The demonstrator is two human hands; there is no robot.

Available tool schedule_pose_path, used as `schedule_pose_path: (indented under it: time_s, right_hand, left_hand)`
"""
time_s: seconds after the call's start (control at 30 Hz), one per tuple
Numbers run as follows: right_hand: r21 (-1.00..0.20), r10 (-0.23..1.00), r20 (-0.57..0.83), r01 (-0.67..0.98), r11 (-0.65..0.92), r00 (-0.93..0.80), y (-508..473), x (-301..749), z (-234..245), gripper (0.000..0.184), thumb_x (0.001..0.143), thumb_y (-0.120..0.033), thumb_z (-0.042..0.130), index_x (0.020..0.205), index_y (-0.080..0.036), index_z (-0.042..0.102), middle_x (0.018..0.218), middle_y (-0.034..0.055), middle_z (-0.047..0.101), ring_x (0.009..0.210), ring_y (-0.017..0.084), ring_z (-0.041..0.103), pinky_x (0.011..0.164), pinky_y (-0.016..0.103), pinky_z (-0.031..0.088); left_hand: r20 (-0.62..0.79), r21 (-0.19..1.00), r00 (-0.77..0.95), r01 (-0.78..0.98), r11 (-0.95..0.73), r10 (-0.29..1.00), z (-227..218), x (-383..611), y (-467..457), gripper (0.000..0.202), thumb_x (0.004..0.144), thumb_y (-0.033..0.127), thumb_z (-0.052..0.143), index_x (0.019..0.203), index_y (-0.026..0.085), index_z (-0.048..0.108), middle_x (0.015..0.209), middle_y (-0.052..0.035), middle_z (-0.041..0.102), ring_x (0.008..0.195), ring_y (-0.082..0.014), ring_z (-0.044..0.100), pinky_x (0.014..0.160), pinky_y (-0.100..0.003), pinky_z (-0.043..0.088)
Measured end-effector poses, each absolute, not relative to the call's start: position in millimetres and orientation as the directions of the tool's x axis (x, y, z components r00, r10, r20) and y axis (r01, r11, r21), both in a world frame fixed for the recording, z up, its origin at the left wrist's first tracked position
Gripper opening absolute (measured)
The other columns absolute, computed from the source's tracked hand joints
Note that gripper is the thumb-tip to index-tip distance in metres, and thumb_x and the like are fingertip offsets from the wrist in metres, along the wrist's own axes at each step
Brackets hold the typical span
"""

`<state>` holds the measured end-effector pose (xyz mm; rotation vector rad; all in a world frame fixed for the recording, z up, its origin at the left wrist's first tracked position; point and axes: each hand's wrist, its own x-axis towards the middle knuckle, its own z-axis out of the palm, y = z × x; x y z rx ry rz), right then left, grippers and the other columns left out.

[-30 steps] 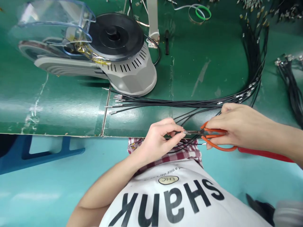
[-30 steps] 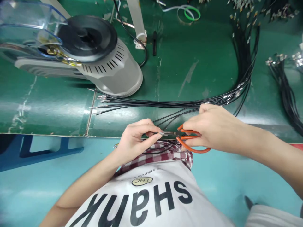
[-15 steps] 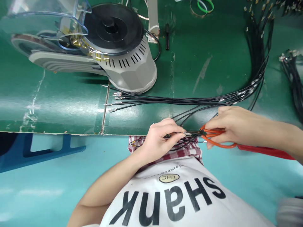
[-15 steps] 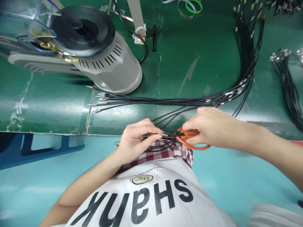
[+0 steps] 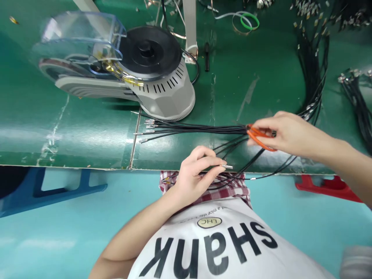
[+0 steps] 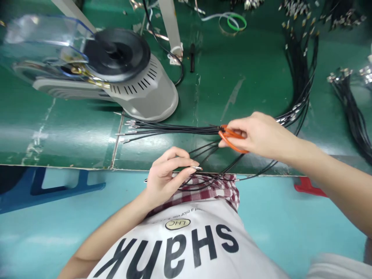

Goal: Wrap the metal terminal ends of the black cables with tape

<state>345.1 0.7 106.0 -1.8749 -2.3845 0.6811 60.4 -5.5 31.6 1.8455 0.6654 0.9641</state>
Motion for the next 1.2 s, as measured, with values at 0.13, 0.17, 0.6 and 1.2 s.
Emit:
schedule_pose_path:
  time_s: [0.13,0.17,0.6,1.2]
  right_hand:
    - [0.023,0.956,-0.172,0.97,0.243,-0.236,32.1,347.4,82.0,0.035,0.096,-0.037,0.054,0.123,-0.017,0.066,0.113,0.0129,0.073,0.087,0.027,0.068,0.073,0.036,0.043]
    - [0.041,0.958,-0.168,0.97,0.241,-0.231,39.3,345.3,77.0,0.037,0.096,-0.032,0.054,0.126,-0.016,0.064,0.116,0.0147,0.072,0.09,0.028,0.068,0.074,0.036,0.044]
    - [-0.933,0.908,-0.292,-0.118,-0.339,-0.301,106.2,149.0,107.4,0.042,0.082,-0.055,0.075,0.1,-0.016,0.074,0.082,0.0064,0.074,0.058,0.009,0.064,0.048,0.019,0.043]
    - [-0.841,0.844,-0.39,-0.231,-0.49,-0.369,114.1,129.4,135.8,0.013,0.088,-0.026,0.069,0.092,-0.015,0.076,0.07,0.0013,0.066,0.052,0.005,0.053,0.046,0.017,0.041]
  left_hand:
    - [0.481,0.753,0.4,0.268,-0.601,0.78,31.5,45.7,-4.5,0.023,0.09,0.015,0.067,0.111,0.024,0.073,0.1,-0.0074,0.07,0.095,-0.0206,0.064,0.085,-0.038,0.052]
    - [0.46,0.785,0.369,0.257,-0.564,0.808,30.6,41.8,-4.6,0.021,0.092,0.016,0.064,0.111,0.023,0.072,0.101,-0.0075,0.071,0.092,-0.0199,0.065,0.084,-0.037,0.053]
    - [-0.262,0.823,0.308,-0.423,0.379,0.914,4.3,16.6,3.6,0.036,0.092,0.045,0.066,0.098,0.01,0.068,0.085,-0.0089,0.069,0.059,-0.0123,0.062,0.061,-0.027,0.048]
    - [-0.238,0.827,0.337,-0.421,0.373,0.911,4.8,11.8,5.0,0.036,0.093,0.046,0.064,0.096,0.011,0.068,0.083,-0.0087,0.07,0.057,-0.0122,0.061,0.058,-0.026,0.046]
